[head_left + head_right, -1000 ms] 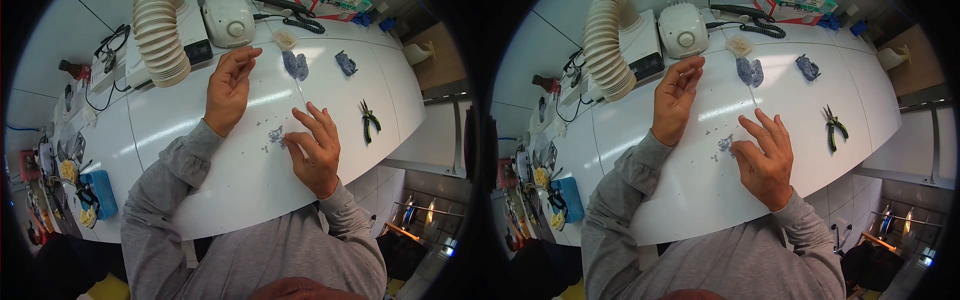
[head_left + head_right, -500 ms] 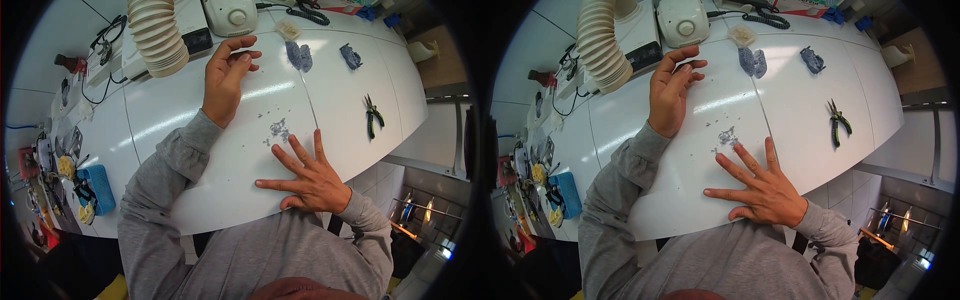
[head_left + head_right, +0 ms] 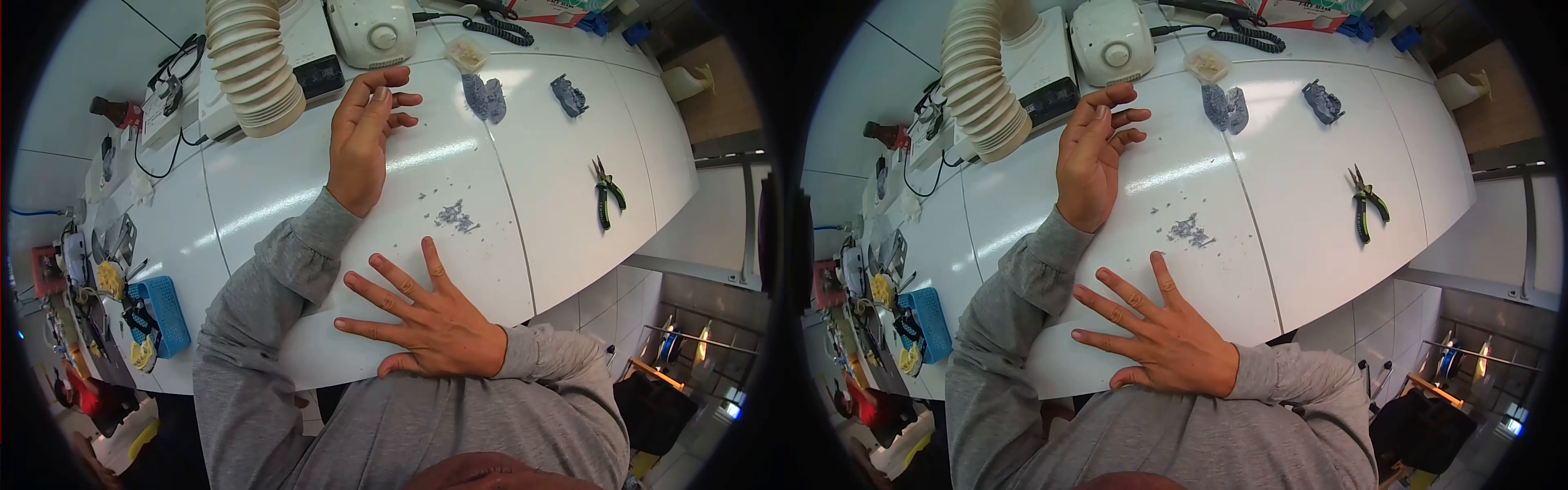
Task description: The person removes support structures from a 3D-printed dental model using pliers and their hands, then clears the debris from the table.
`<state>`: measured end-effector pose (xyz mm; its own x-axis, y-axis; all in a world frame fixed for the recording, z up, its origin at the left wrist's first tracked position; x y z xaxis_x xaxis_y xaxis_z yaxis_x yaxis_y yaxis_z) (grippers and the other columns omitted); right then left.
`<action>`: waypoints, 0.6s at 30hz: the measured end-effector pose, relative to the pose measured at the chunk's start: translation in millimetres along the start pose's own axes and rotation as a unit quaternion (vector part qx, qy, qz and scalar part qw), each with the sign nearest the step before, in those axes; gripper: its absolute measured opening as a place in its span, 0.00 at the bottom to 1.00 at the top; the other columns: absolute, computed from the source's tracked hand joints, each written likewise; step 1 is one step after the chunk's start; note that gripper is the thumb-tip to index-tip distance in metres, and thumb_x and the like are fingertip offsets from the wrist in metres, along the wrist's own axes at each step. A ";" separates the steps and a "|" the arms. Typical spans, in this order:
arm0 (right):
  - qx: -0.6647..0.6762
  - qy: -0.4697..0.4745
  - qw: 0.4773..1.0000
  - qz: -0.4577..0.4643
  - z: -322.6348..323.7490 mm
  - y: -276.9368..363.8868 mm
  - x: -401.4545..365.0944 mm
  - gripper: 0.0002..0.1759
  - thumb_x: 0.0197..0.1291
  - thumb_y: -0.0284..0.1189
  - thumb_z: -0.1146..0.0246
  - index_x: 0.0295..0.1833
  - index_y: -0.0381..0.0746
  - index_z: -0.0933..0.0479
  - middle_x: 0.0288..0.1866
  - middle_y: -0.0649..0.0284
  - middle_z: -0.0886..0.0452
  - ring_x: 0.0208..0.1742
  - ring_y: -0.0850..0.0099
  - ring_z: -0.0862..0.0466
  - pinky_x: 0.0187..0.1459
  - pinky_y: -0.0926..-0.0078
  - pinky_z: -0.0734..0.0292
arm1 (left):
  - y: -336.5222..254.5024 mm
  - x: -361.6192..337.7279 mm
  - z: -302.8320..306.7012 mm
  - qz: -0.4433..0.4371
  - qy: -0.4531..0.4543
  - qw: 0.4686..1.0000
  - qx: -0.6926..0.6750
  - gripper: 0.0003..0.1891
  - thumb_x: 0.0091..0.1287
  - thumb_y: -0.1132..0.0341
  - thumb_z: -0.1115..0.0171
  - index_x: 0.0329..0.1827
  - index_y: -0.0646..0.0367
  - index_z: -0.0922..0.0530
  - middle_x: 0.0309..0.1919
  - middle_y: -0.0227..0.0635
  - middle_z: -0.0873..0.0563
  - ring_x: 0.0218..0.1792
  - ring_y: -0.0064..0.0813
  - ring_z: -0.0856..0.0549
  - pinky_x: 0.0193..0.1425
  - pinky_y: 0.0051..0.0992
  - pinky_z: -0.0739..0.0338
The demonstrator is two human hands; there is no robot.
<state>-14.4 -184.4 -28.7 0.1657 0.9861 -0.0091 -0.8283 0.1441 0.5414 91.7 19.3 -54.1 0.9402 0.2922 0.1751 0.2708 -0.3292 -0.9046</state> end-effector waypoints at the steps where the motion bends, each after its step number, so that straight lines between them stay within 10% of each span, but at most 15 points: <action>1: -0.003 -0.001 1.000 -0.002 0.1 -3.1 0.1 0.47 0.64 0.76 0.52 0.85 0.71 0.32 0.96 0.65 0.53 0.95 0.53 0.59 0.82 0.12 0.71 | -0.8 0.5 0.0 -0.001 -0.002 1.000 0.002 0.20 0.87 0.61 0.54 0.72 0.62 0.25 0.70 0.41 0.20 0.65 0.34 0.17 0.66 0.34 0.23; 8: -0.222 -0.024 0.949 -0.221 41.4 -48.7 -15.0 0.50 0.65 0.79 0.57 0.88 0.69 0.36 0.96 0.49 0.61 0.94 0.43 0.69 0.82 0.17 0.81 | -1.9 0.1 -1.3 0.008 -0.001 1.000 -0.011 0.19 0.88 0.61 0.55 0.72 0.61 0.25 0.70 0.41 0.21 0.65 0.34 0.17 0.65 0.34 0.24; 18: -0.121 -0.099 0.974 -0.166 29.1 -35.2 17.3 0.49 0.67 0.73 0.46 0.87 0.59 0.33 0.95 0.49 0.57 0.95 0.46 0.62 0.82 0.14 0.75 | -2.0 -0.2 -0.7 0.010 -0.006 1.000 -0.011 0.22 0.89 0.58 0.58 0.73 0.62 0.26 0.70 0.42 0.21 0.65 0.34 0.18 0.65 0.35 0.24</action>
<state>33.2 -174.8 -23.5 0.5255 0.8505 0.0246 -0.8097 0.4909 0.3215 91.1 19.3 -52.1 0.9429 0.2964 0.1522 0.2567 -0.3549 -0.8990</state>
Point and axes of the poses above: each hand's wrist, its own x-axis towards the middle knuckle, its own z-axis out of the back of the hand, y = z × x, the point moved 1 cm from there along x, towards the middle knuckle
